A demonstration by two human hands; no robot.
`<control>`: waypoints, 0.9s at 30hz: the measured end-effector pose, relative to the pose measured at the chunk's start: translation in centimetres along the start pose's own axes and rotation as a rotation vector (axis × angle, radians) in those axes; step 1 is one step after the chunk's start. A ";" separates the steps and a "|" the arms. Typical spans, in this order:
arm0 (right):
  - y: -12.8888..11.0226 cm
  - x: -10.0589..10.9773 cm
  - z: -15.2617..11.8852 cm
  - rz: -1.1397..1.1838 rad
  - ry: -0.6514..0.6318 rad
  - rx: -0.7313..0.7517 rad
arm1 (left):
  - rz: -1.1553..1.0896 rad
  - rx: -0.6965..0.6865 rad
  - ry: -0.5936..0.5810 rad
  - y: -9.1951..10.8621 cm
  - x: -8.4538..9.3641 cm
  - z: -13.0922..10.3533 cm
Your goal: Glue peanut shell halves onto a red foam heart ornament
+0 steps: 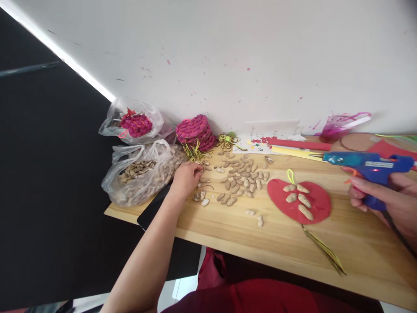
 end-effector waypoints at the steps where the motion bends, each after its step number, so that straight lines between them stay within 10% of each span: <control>1: 0.2 0.1 0.0 -0.002 0.005 0.003 | -0.003 0.000 0.012 0.1 0.0 0.0; 7: 1.8 0.7 1.3 -0.113 -0.169 -0.014 | -0.265 0.096 0.064 1.1 0.7 -0.9; 12: 1.5 0.5 1.1 -0.039 -0.197 -0.046 | -0.817 0.225 -0.199 4.4 1.5 -3.5; 18: 0.3 0.0 0.4 0.070 -0.217 0.004 | -0.675 0.143 -0.378 7.9 0.6 -7.2; 27: 0.6 0.0 0.4 0.117 -0.222 0.036 | -0.396 -0.010 -0.243 9.4 -1.3 -8.7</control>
Point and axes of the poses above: each hand's wrist, its own z-axis towards the middle knuckle, its own x-axis out of the back of the hand, y = z × x, the point moved 1 cm from there along z, towards the middle knuckle, and after that the axes turned 1 degree about z, right-handed, at the moved point
